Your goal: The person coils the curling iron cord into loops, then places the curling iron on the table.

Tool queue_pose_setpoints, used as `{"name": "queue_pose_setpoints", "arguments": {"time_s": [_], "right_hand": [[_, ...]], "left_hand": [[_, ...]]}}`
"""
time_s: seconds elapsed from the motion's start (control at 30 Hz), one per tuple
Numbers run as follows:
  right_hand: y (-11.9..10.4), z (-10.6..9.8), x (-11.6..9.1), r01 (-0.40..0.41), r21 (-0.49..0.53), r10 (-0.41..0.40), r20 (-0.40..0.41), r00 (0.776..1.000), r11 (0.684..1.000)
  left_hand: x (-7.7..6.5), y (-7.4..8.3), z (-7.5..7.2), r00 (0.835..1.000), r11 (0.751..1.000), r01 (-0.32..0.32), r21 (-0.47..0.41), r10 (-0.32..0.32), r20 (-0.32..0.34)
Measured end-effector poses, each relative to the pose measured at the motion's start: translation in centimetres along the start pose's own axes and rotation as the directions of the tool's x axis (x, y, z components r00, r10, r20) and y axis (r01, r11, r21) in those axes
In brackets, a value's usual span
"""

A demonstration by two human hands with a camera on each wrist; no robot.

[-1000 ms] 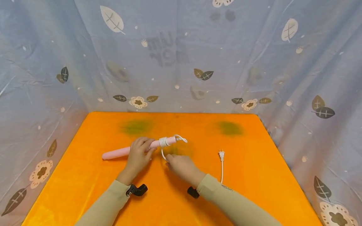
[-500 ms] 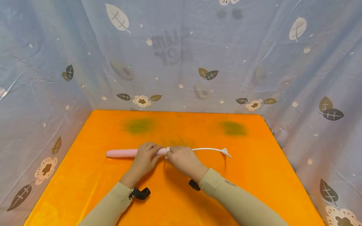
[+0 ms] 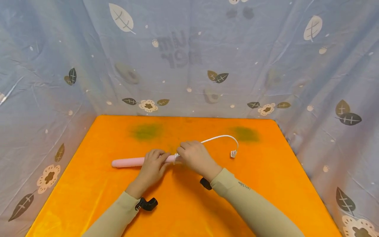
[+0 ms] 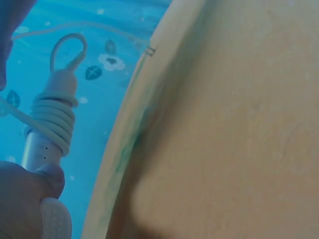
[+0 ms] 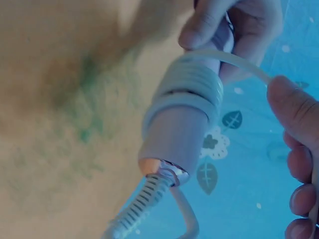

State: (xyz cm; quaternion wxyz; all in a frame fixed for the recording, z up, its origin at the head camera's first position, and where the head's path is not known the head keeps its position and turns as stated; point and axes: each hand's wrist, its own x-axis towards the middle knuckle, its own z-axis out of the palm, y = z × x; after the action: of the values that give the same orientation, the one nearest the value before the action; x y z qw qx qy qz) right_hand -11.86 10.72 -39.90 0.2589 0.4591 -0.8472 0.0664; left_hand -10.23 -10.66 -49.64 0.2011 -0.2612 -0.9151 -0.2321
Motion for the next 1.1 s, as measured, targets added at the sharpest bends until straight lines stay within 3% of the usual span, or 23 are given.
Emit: {"name": "queue_pose_setpoints", "arguments": {"time_s": [0.2,0.4,0.53,0.63,0.7,0.73,0.83,0.93,1.0,1.1], "right_hand": [[0.7,-0.2,0.3,0.033,0.031,-0.033,0.007,0.999,0.999],[1.6,-0.1,0.1,0.009,0.091,-0.008,-0.011,1.0,0.996],[2.2,0.1,0.1,-0.034,0.168,0.032,0.016,0.999,0.985],[2.7,0.3,0.0,-0.117,0.254,0.099,0.084,0.992,0.96],[3.1,0.5,-0.2,-0.216,0.33,0.17,0.164,0.972,0.919],[3.3,0.7,-0.3,-0.278,0.381,0.21,0.212,0.955,0.882],[3.9,1.2,-0.8,-0.46,0.527,0.311,0.35,0.884,0.715],[4.4,1.6,-1.3,-0.556,0.62,0.357,0.426,0.831,0.553],[4.6,1.7,-1.4,-0.57,0.638,0.362,0.44,0.822,0.518],[4.6,1.5,-1.1,-0.572,0.621,0.355,0.449,0.82,0.536]], "left_hand": [[0.0,0.3,-0.2,0.998,0.998,-0.058,0.007,0.058,-0.014],[-0.4,0.2,-0.2,0.994,0.994,-0.105,0.019,0.106,-0.015],[-0.7,0.3,-0.3,0.993,0.993,-0.114,0.011,0.114,-0.004],[-0.8,0.4,-0.5,0.992,0.992,-0.129,-0.008,0.129,0.001],[-0.9,0.5,-0.6,0.989,0.989,-0.145,-0.018,0.145,0.006],[-0.9,0.5,-0.7,0.989,0.988,-0.151,-0.021,0.151,0.009],[-1.1,0.5,-1.0,0.988,0.988,-0.154,-0.029,0.155,0.025],[-1.2,0.5,-1.2,0.988,0.988,-0.151,-0.039,0.152,0.032],[-1.2,0.4,-1.3,0.987,0.987,-0.156,-0.047,0.157,0.027],[-1.2,0.4,-1.5,0.986,0.984,-0.168,-0.057,0.169,0.009]]}}
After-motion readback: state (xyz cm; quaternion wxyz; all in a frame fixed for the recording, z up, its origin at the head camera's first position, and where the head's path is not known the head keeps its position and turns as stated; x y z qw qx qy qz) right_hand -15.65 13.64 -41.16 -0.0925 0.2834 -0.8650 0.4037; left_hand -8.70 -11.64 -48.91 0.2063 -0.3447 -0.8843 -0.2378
